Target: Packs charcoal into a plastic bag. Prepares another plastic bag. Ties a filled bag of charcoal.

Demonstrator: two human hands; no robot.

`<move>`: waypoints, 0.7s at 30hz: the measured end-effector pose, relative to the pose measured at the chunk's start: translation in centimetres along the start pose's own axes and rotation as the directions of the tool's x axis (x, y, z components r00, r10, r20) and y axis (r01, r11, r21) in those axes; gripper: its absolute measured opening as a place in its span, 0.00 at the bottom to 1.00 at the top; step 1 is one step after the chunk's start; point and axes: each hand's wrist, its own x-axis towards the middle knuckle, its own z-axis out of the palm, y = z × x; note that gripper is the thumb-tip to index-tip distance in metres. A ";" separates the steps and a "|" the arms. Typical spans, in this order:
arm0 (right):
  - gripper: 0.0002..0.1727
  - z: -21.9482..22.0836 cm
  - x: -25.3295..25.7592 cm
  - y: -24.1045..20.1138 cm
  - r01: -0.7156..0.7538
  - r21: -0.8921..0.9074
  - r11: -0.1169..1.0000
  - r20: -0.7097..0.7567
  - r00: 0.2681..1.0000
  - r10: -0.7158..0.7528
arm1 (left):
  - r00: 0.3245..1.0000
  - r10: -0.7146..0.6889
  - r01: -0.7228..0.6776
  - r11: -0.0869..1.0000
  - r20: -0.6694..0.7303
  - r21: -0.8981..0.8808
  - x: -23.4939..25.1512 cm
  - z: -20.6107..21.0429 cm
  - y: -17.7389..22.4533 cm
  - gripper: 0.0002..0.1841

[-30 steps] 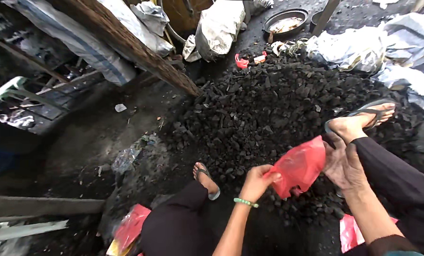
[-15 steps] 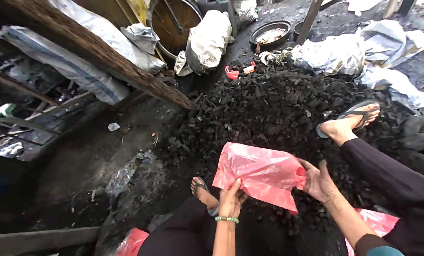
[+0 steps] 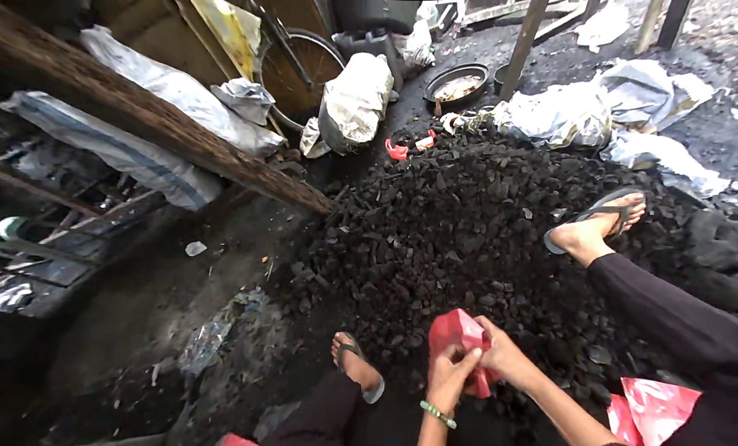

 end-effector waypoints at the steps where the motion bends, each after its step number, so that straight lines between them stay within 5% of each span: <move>1: 0.40 0.1 0.0 0.1 -0.011 -0.014 1.000 0.058 0.998 0.012 | 0.998 -0.053 0.056 0.994 0.033 -0.089 0.1 0.5 -0.3 0.13; 4: 0.45 -0.5 -0.1 0.5 -0.080 0.129 0.988 0.143 0.988 0.061 | 0.988 -0.150 0.154 0.940 0.035 -0.303 0.2 1.2 -0.5 0.09; 8: 0.39 -2.2 0.2 0.0 -0.102 0.315 0.944 0.008 0.994 0.105 | 0.970 -0.228 0.238 0.814 0.085 -0.530 0.0 0.3 0.5 0.06; 14: 0.34 -2.8 1.7 -1.3 -0.044 0.129 0.991 -0.049 0.998 0.050 | 0.990 -0.141 0.126 0.734 0.031 -0.667 0.9 -1.4 0.9 0.07; 16: 0.28 -3.4 2.0 -0.7 0.019 0.087 0.996 -0.166 0.986 -0.004 | 0.989 -0.140 0.056 0.646 -0.046 -0.761 1.1 -2.7 1.0 0.08; 19: 0.27 -6.0 3.0 0.8 -0.016 -0.252 0.968 -0.302 0.951 -0.063 | 0.969 -0.165 -0.088 0.469 -0.185 -0.879 0.9 -5.3 2.0 0.15; 21: 0.26 -6.6 3.5 1.5 -0.078 -0.499 0.863 -0.251 0.966 -0.058 | 0.947 -0.181 -0.151 0.473 -0.264 -0.868 1.5 -6.0 2.4 0.15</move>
